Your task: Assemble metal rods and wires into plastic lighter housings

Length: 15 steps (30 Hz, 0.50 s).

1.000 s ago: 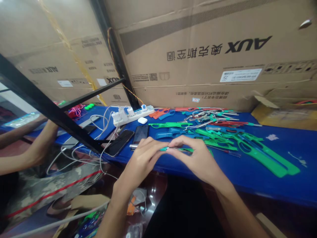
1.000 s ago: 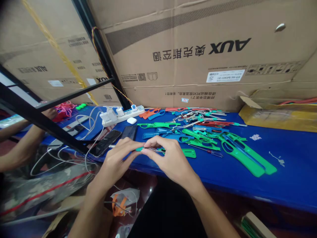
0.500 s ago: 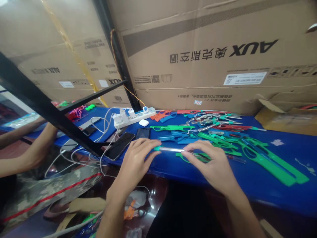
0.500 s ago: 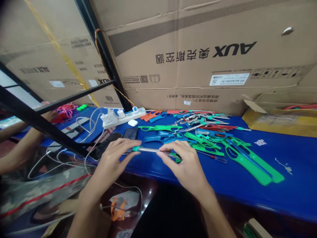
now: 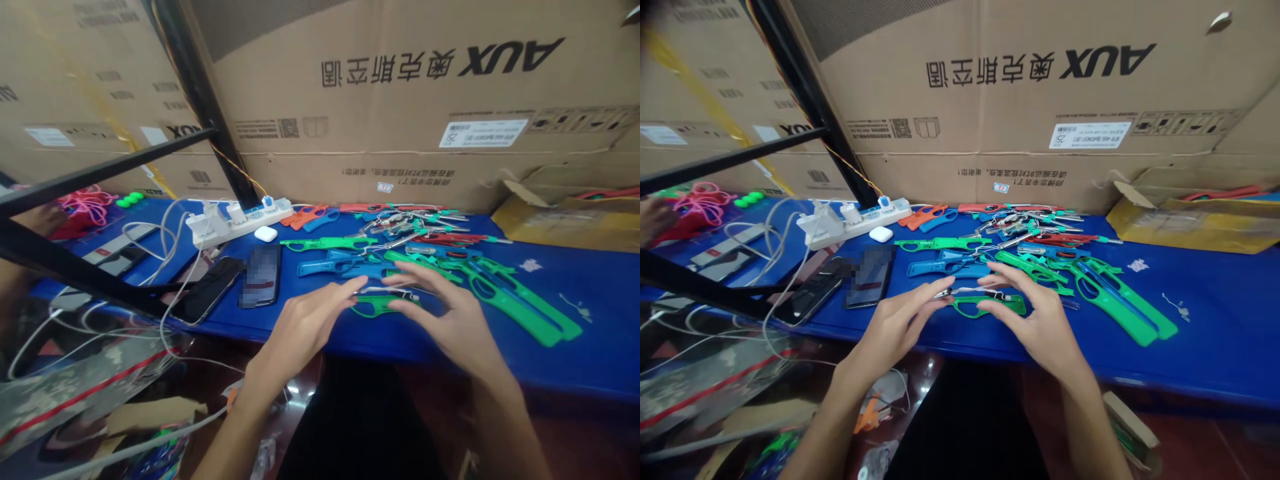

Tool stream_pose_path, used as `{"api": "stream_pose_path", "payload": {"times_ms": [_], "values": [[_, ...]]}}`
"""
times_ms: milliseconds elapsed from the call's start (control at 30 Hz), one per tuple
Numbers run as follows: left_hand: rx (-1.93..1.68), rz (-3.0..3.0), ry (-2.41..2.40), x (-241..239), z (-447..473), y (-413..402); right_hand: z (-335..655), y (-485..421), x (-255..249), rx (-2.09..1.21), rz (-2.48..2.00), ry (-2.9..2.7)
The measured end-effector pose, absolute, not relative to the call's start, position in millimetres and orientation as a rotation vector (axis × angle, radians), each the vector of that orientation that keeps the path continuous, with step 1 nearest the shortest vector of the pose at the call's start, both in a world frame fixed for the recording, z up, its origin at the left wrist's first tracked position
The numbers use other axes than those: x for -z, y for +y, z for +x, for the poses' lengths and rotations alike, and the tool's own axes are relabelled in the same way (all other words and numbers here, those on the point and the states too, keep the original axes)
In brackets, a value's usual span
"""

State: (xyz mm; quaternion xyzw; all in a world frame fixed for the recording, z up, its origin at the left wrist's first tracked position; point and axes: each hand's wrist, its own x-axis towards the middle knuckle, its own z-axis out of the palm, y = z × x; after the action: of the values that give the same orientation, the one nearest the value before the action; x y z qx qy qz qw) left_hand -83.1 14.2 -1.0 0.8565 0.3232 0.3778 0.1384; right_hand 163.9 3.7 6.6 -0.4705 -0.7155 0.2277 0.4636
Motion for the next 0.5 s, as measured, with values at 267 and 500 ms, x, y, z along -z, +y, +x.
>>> {"api": "stream_pose_path", "payload": {"times_ms": [267, 500], "values": [[-1.091, 2.419, 0.891, 6.6, -79.8, 25.6, 178.5, 3.4, 16.5, -0.401, -1.249, -1.714], [-1.054, 2.390, 0.951, 14.1, -77.2, 27.0, 175.3, -6.8, 27.0, -0.274, -1.284, -1.669]]}}
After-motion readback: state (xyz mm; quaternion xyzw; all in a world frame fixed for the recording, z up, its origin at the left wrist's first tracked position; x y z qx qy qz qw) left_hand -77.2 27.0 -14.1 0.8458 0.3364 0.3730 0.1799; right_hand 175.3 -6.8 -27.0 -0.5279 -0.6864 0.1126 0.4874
